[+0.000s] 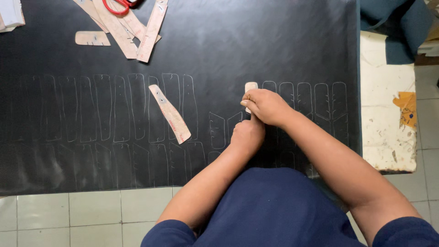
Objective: The person uses a small wooden template and a pencil to trace repeating patterns onto a large black sheet laid on a table. They repeatedly reposition the template and trace its outline, then draw additional lines between traced shapes. A notebook and other templates remain on the table.
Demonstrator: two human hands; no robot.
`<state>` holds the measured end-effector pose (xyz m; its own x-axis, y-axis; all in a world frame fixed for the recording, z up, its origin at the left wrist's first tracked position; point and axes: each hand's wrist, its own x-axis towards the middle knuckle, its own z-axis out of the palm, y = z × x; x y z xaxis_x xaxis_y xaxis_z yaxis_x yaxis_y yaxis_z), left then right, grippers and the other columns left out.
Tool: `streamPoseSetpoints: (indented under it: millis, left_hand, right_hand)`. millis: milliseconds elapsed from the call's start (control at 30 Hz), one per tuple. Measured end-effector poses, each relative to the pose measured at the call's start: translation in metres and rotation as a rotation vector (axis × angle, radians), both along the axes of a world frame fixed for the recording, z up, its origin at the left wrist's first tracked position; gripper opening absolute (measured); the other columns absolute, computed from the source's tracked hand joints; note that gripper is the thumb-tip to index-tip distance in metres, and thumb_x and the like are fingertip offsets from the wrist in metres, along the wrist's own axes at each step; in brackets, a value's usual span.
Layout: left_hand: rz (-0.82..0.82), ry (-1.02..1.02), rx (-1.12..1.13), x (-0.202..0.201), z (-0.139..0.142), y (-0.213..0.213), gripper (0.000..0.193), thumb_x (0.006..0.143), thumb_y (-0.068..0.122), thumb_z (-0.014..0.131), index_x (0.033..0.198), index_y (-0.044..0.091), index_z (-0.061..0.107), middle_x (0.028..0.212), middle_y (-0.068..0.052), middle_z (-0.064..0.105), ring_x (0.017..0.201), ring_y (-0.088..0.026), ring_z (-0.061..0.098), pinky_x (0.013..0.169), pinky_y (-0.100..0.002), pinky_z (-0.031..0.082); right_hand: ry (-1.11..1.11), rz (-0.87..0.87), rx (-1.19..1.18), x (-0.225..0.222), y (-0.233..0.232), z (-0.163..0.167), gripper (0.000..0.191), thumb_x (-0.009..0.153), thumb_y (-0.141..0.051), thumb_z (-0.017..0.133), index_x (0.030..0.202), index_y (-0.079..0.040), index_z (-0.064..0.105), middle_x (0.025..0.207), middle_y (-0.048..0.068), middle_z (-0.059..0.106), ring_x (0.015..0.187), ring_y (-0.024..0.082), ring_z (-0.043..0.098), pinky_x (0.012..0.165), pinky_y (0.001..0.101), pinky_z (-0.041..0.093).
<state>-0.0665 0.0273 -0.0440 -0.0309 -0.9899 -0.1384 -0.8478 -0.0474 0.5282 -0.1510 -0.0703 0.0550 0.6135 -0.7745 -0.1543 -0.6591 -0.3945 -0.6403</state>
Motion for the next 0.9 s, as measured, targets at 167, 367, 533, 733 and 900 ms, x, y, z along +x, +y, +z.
streamPoseSetpoints:
  millis: [167, 367, 533, 733, 900]
  left_hand:
    - [-0.009, 0.037, -0.043, 0.005, 0.023, 0.002, 0.068, 0.096, 0.021, 0.055, 0.148, -0.016, 0.031, 0.067, -0.025, 0.07, 0.055, -0.042, 0.068, 0.055, -0.052, 0.057]
    - [-0.129, -0.191, -0.346, 0.011, 0.037, 0.0, 0.054, 0.089, 0.011, 0.058, 0.135, -0.015, 0.049, 0.129, -0.038, 0.06, 0.049, -0.029, 0.068, 0.046, -0.044, 0.057]
    - [-0.171, -0.269, -0.373, 0.013, 0.037, 0.001, 0.053, 0.085, 0.01, 0.059, 0.131, -0.016, 0.056, 0.14, -0.038, 0.053, 0.049, -0.024, 0.068, 0.045, -0.04, 0.057]
    - [-0.185, -0.301, -0.377, 0.014, 0.039, 0.0, 0.052, 0.085, 0.01, 0.06, 0.13, -0.016, 0.057, 0.14, -0.036, 0.054, 0.049, -0.023, 0.068, 0.045, -0.039, 0.057]
    - [-0.182, -0.346, -0.378, 0.015, 0.041, -0.002, 0.048, 0.084, 0.011, 0.06, 0.127, -0.011, 0.061, 0.139, -0.032, 0.057, 0.049, -0.021, 0.066, 0.046, -0.037, 0.057]
  right_hand:
    - [-0.033, -0.002, -0.198, 0.002, -0.015, -0.001, 0.024, 0.099, -0.027, 0.063, 0.1, -0.006, 0.074, 0.099, 0.013, 0.073, 0.094, 0.034, 0.069, 0.082, 0.0441, 0.054]
    - [-0.069, -0.081, -0.235, 0.005, -0.034, 0.001, 0.02, 0.099, -0.024, 0.063, 0.101, -0.007, 0.074, 0.101, 0.01, 0.073, 0.093, 0.031, 0.07, 0.081, 0.0412, 0.054]
    - [-0.103, -0.108, -0.274, 0.003, -0.032, -0.003, 0.018, 0.098, -0.022, 0.065, 0.1, -0.007, 0.074, 0.099, 0.01, 0.073, 0.093, 0.031, 0.069, 0.08, 0.0413, 0.054]
    - [-0.118, -0.126, -0.342, -0.009, -0.03, -0.004, 0.015, 0.098, -0.017, 0.064, 0.1, -0.006, 0.073, 0.1, 0.011, 0.073, 0.094, 0.032, 0.069, 0.081, 0.0423, 0.054]
    - [-0.06, -0.157, -0.34, -0.026, -0.022, -0.004, 0.016, 0.1, -0.018, 0.064, 0.099, -0.005, 0.073, 0.099, 0.011, 0.073, 0.092, 0.033, 0.069, 0.08, 0.0428, 0.054]
